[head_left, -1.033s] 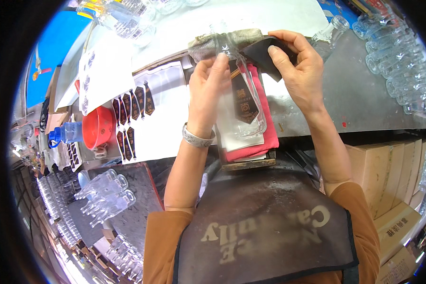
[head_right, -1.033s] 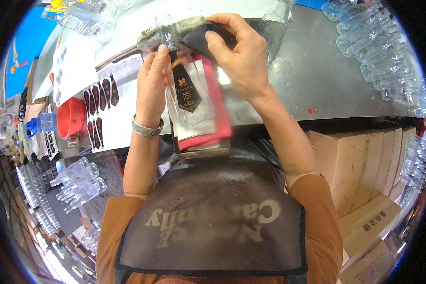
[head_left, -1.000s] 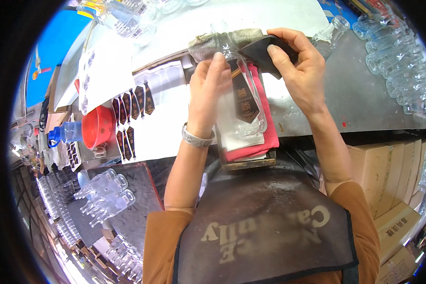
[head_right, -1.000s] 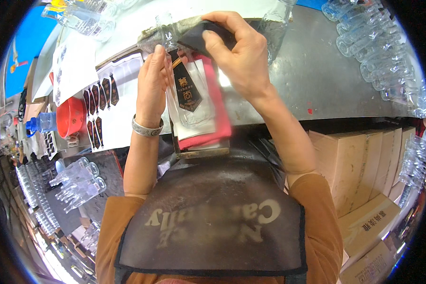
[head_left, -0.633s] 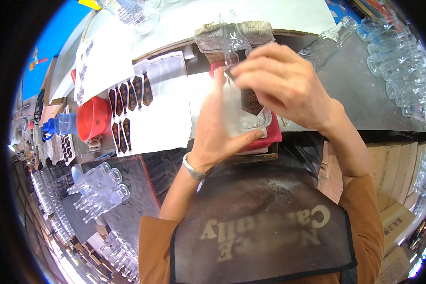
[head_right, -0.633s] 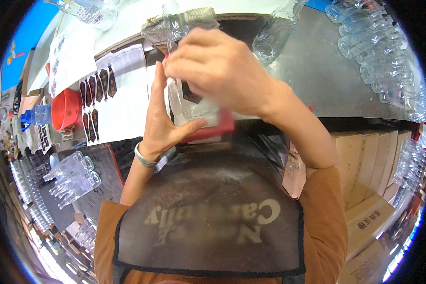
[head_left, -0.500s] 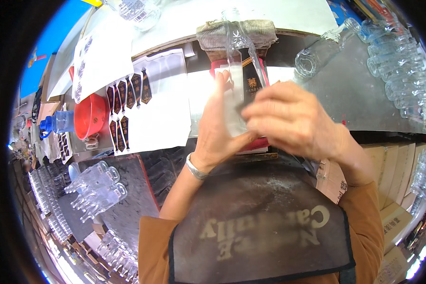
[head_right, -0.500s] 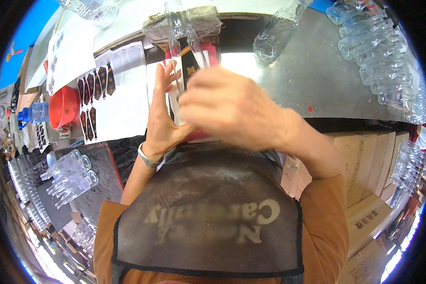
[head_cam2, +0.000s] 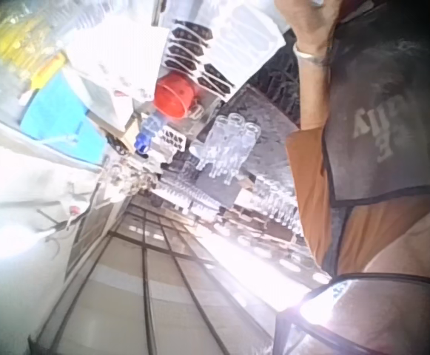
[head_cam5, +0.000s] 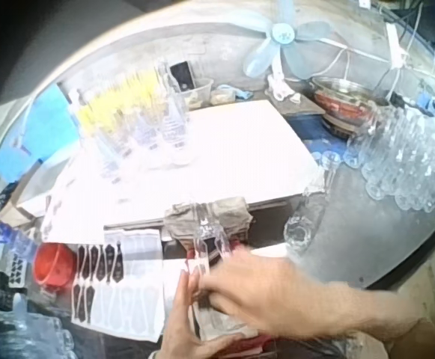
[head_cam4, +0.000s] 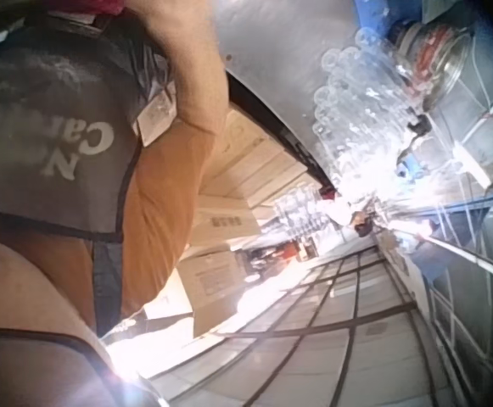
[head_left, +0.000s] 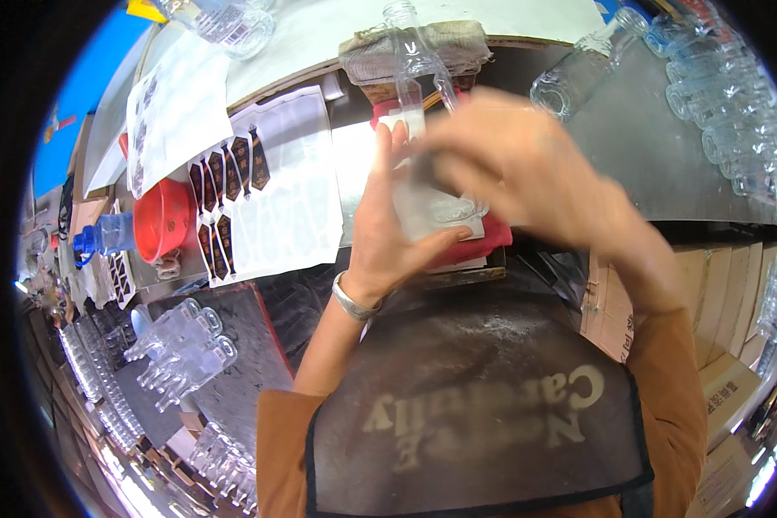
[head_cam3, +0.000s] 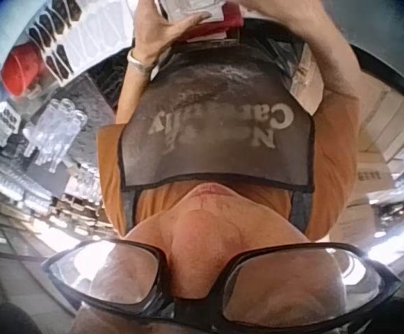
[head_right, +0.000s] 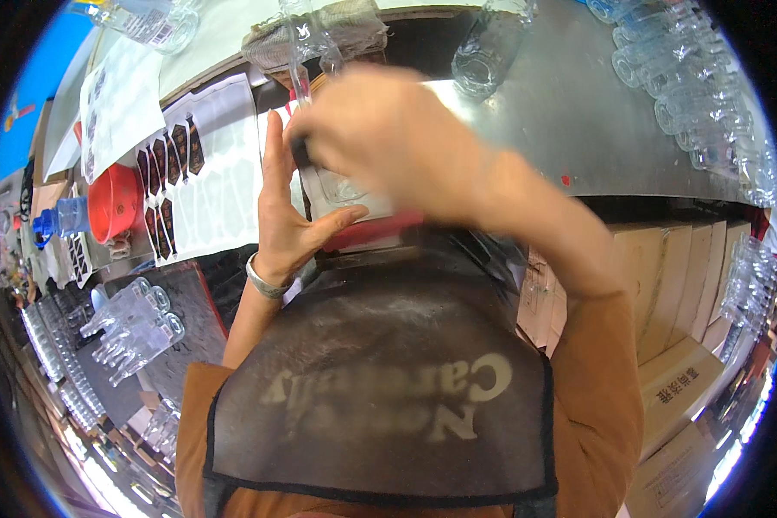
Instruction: The person repeatedly picks up clear plastic bottles, applies a dark rectangular label to the side, and wipes the surface with a cloth. The person handles the bottles one at a time, rotating them to position the label, then places them on the table.
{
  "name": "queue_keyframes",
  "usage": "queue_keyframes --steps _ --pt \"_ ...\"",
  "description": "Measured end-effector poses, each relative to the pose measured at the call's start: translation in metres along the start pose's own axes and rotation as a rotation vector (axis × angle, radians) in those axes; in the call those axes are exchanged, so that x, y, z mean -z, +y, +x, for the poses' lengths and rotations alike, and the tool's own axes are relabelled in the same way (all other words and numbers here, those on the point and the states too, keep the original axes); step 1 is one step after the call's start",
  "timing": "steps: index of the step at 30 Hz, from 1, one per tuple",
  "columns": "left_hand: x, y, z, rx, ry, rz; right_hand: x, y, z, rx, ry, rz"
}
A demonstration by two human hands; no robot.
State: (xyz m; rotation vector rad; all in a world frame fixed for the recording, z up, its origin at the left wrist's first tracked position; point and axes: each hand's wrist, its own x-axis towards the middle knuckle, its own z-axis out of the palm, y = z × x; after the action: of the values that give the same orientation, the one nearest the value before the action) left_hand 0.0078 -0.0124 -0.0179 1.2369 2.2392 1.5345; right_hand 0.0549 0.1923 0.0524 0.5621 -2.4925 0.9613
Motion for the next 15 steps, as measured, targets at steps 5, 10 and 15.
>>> queue_keyframes --steps 5,10,15 --pt "0.000 -0.008 0.003 0.040 -0.035 -0.121 0.008 0.030 0.009 -0.036 0.215 -0.055" --pt "0.003 -0.014 -0.003 0.091 -0.038 -0.183 0.003 -0.011 -0.037 -0.030 -0.070 0.203" --pt "0.004 -0.009 0.003 0.115 -0.058 -0.191 0.012 0.041 0.003 -0.356 0.274 0.157"
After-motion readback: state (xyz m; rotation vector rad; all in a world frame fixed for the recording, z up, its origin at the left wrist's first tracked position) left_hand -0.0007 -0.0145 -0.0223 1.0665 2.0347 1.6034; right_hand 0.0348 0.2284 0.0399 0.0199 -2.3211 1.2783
